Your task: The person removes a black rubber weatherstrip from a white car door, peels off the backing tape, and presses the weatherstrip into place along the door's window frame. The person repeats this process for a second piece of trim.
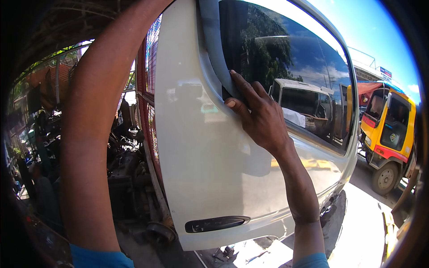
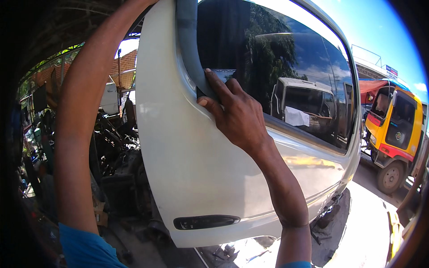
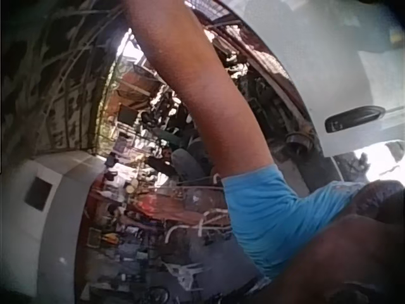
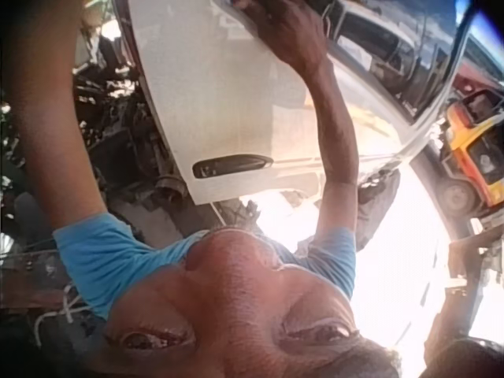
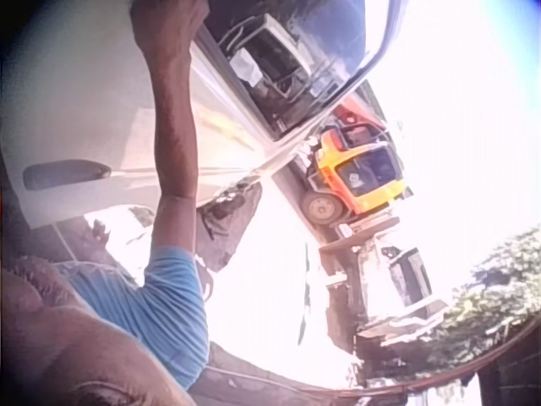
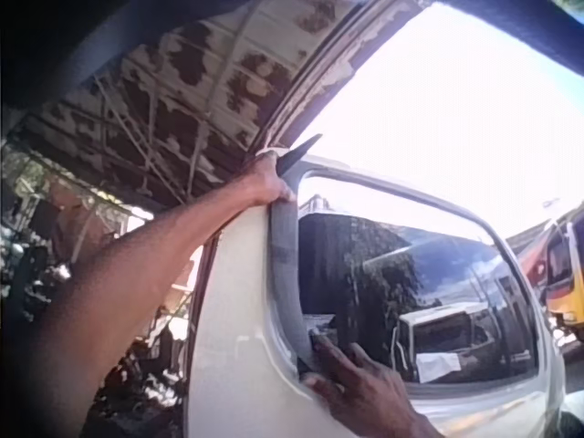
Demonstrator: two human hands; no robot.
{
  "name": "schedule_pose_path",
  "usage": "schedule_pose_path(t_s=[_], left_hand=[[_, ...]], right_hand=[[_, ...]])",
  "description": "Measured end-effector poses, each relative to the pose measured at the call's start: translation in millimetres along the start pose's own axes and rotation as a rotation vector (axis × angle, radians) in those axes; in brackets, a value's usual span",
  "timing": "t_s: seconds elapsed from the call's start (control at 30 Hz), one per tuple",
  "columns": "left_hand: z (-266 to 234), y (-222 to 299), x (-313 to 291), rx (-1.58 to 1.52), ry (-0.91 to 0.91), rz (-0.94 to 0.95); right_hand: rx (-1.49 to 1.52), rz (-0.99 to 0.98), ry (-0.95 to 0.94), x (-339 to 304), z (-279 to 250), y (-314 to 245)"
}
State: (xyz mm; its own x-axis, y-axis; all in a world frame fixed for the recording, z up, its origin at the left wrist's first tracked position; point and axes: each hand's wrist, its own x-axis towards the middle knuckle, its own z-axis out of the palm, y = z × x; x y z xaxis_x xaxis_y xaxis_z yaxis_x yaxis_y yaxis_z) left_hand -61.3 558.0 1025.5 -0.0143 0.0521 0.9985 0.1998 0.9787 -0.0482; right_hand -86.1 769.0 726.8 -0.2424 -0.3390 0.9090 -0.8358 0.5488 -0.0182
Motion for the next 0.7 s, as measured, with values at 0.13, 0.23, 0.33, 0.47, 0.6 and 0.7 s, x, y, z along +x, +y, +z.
schedule_pose_path(t_s=[0.13, 0.23, 0.33, 0.47, 0.6, 0.7], left_hand=[[4, 0, 2, 0.051, -0.034, 0.004], [4, 3, 3, 0.063, -0.053, -0.004], [3, 5, 5, 0.073, -0.066, -0.01], [5, 8, 6, 0.093, -0.081, -0.006], [9, 9, 7, 0.111, -0.095, -0.007], [10, 12, 8, 0.104, -0.101, -0.006]], right_hand=[[0.075, -0.126, 0.06, -3, 10, 4], [0.068, -0.205, 0.089, 0, 11, 13], [0.122, -0.254, 0.083, 5, 9, 25], [0.146, -0.309, 0.037, 6, 0, 32], [0.171, -0.272, -0.063, 11, -13, 45], [0.171, -0.268, -0.04, 17, -21, 50]])
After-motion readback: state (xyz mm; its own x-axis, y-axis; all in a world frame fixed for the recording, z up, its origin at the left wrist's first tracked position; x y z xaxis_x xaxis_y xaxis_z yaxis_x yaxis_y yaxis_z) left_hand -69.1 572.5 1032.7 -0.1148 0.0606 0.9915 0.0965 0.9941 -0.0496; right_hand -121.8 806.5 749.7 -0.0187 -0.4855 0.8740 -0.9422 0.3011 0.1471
